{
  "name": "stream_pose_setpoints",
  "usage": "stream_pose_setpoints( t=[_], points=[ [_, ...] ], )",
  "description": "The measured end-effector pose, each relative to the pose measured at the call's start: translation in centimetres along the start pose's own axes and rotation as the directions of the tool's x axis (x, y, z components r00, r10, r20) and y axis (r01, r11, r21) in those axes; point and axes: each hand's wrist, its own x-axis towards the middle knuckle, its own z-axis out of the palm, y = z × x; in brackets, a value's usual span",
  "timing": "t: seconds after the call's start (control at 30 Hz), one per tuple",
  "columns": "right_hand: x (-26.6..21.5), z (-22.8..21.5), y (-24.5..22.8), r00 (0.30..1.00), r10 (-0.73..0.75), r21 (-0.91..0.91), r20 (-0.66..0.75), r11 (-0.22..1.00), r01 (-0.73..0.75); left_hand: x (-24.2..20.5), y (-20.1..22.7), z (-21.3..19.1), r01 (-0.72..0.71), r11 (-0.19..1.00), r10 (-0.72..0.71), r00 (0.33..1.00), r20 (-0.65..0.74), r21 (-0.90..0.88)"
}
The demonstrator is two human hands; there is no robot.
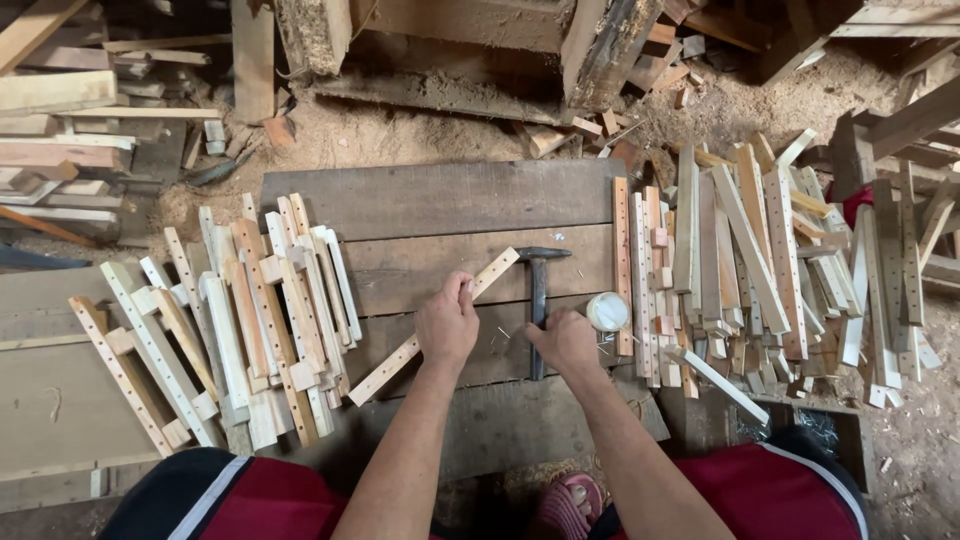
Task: Assembling wooden frame components by aligning slats and securing them with a hammer
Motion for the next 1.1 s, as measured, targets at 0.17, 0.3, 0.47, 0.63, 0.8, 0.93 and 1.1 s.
stream_pose_setpoints(
  t=[0.17,0.3,0.47,0.63,0.8,0.93,1.1],
  points=[
    [-4.6,-4.5,-3.2,0.984,0.104,0.758,0.148,0.627,-0.18,-0.2,-0.6,1.0,-0.076,0.996,0.078,0.995,-0.062,0.046],
    [-7.2,-4.7,-3.0,0.98,-0.115,0.621,-0.164,0.759,0.194,-0.1,-1.9,2.6,-0.235,0.963,0.259,0.942,-0.215,0.129],
    [-11.4,-4.2,-4.9,0.933,-0.183,0.453,-0.311,0.834,0.315,0.2,-2.5,2.9,-0.263,0.96,0.279,0.933,-0.229,0.101],
    [-13.9,-4.6,-5.4,0.917,-0.249,0.377,-0.311,0.854,0.359,-0.2,-1.3,2.0,-0.235,0.971,0.239,0.943,-0.233,0.047],
    [-13.4,-3.1,-4.8,0.894,-0.319,0.252,-0.314,0.88,0.402,0.6,-2.6,3.0,-0.312,0.947,0.319,0.9,-0.297,0.07],
    [-13.9,-2.7,-5.0,0.906,-0.277,0.317,-0.319,0.87,0.378,0.1,-2.1,1.9,-0.297,0.954,0.296,0.919,-0.26,0.036],
    [-15.0,-3.6,-6.1,0.886,-0.255,0.367,-0.387,0.839,0.402,0.2,-2.2,2.3,-0.241,0.97,0.241,0.951,-0.194,0.026]
  ],
)
